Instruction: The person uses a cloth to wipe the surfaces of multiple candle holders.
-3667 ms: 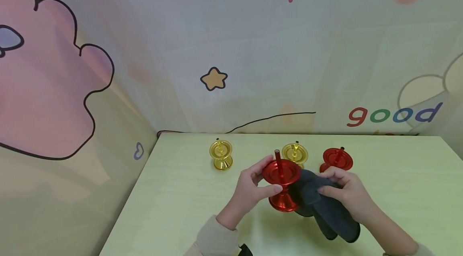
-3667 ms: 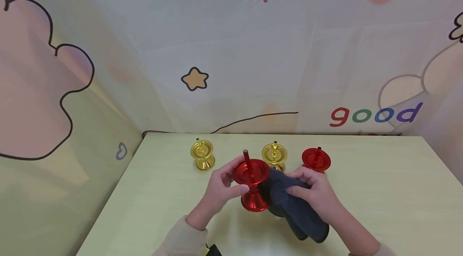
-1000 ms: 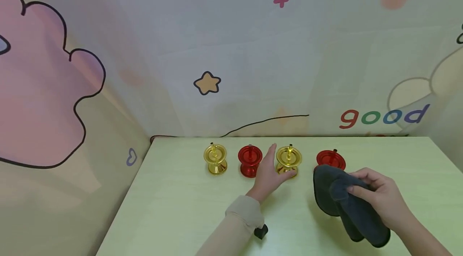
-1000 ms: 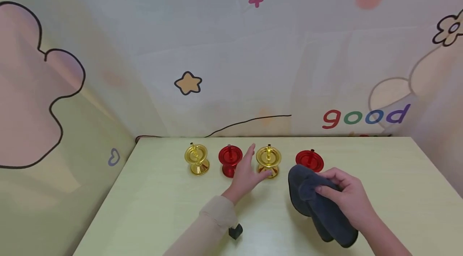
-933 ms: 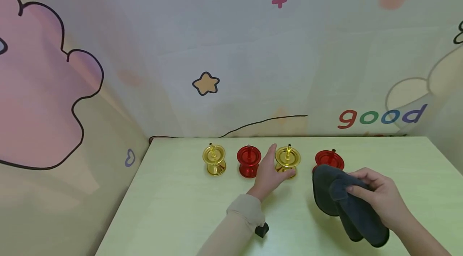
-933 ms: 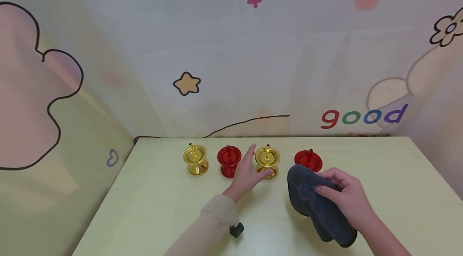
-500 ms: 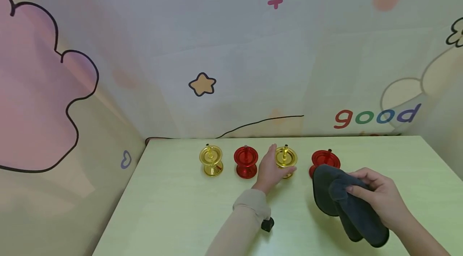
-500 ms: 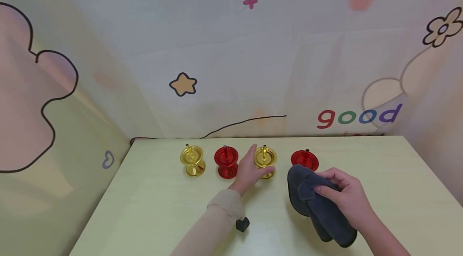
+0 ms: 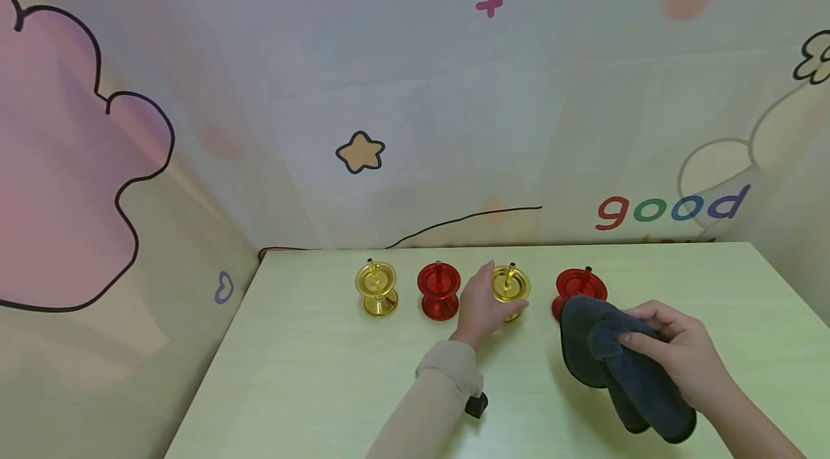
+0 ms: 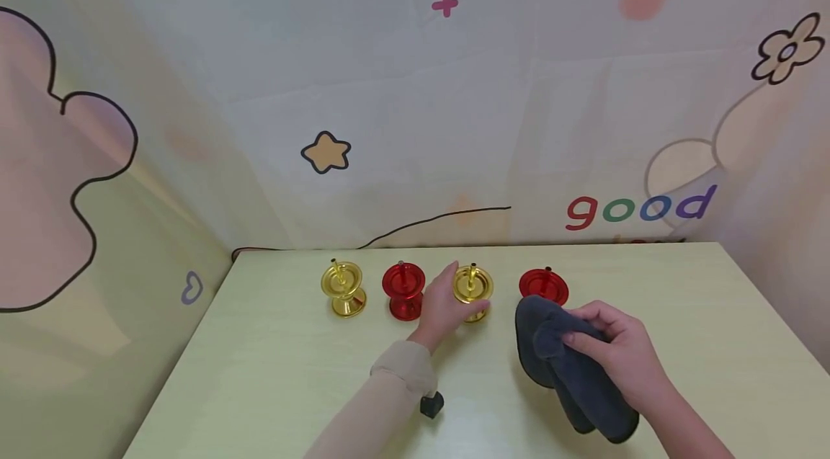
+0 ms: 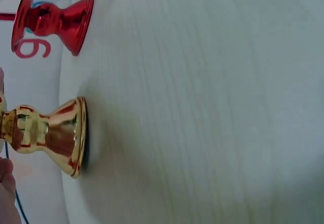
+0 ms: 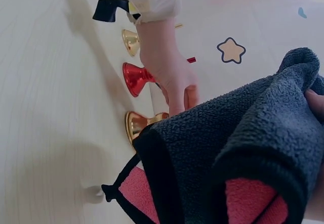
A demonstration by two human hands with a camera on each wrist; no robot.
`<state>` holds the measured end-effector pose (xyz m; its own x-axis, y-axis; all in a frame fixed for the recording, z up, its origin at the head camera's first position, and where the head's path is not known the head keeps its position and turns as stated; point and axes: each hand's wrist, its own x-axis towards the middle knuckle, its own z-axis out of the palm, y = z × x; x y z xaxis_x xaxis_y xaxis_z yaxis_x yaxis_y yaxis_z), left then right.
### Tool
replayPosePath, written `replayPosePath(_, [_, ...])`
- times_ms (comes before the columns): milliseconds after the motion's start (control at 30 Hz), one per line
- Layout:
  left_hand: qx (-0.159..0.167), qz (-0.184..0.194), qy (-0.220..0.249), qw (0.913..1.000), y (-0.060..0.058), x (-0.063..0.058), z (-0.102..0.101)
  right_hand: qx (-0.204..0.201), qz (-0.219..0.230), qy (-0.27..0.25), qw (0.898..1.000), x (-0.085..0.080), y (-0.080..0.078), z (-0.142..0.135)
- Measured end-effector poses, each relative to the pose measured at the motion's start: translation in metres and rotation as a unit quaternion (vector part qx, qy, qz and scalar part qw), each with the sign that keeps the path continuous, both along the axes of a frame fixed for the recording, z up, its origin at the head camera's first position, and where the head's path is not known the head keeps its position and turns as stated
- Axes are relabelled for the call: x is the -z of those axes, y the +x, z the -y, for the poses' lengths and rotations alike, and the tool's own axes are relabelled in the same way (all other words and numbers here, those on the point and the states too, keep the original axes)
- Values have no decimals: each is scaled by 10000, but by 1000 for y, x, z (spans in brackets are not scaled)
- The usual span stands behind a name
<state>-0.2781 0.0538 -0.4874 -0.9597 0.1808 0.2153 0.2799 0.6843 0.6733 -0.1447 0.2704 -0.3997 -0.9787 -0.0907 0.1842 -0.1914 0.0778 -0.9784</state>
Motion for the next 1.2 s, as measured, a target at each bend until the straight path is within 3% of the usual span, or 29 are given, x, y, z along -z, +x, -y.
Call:
replayPosePath(167, [179, -182, -736, 9970, 11, -11, 3, -36, 36, -113, 9999, -1, -1, 0])
replayPosePath(433, [531, -381, -1824, 9810, 34, -35, 14, 16, 19, -139, 9999, -1, -4, 2])
replayPosePath(600, [847, -496, -2407, 9656, 50, -51, 21, 96, -109, -149, 9998, -5, -7, 5])
replayPosePath(867, [1256, -1201, -3052, 9363, 76, -77, 24, 92, -499, -125, 9986, -22, -18, 18])
replayPosePath(1033, [1346, -1273, -2969, 9368, 85, -86, 22, 102, -730, 520, 9959, -27, -21, 31])
replayPosePath(1200, [1426, -1240, -2612, 9466, 89, -96, 21, 98, -836, 1424, 9862, -27, -20, 42])
